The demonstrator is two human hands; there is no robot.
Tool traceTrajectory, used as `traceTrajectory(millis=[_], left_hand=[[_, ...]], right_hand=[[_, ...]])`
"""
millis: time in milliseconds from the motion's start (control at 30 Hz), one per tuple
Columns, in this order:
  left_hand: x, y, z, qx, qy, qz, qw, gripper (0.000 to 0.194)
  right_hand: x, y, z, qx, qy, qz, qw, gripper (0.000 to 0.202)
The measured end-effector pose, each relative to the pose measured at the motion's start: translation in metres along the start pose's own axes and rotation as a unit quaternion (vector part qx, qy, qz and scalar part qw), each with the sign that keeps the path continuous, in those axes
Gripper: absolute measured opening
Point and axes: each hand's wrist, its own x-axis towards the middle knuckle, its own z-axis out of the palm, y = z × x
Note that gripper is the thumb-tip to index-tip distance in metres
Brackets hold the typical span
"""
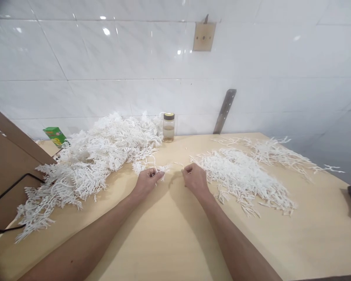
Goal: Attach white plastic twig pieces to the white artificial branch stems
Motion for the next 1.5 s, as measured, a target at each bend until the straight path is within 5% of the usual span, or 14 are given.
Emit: traceTrajectory(millis=[133, 367, 733, 1100, 1333, 1500], left_hand=[[0.002, 0.0, -0.001, -0.067, -0.004, -0.033, 0.997, 0.043], [0.0, 0.004, 0.001, -0.063, 0.016, -0.034, 0.997, 0.042], [-0.004, 0.012, 0.003, -0.066, 0.025, -0.01, 0.997, 0.033], [0.0, 0.007, -0.001, -0.054, -0.034, -0.009, 0.998, 0.028], [-0.001, 0.015, -0.001, -0.044, -0.12, 0.031, 0.991, 0.028], [-0.005, 0.012, 0.006, -0.046, -0.006, 0.024, 0.999, 0.024]], right_hand=[[-0.001, 0.002, -0.011, -0.041, 0.095, -0.047, 0.993, 0.015], [-0.034, -0.031, 0.011, 0.143, -0.157, -0.055, 0.976, 0.03], [-0.034, -0.026, 0.029, 0.26, -0.172, -0.02, 0.95, 0.026], [-0.028, -0.018, 0.031, 0.262, -0.234, -0.001, 0.936, 0.018], [-0.032, -0.021, 0.029, 0.278, -0.271, -0.031, 0.921, 0.009], [-0.034, -0.027, 0.031, 0.296, -0.278, 0.005, 0.914, 0.014]])
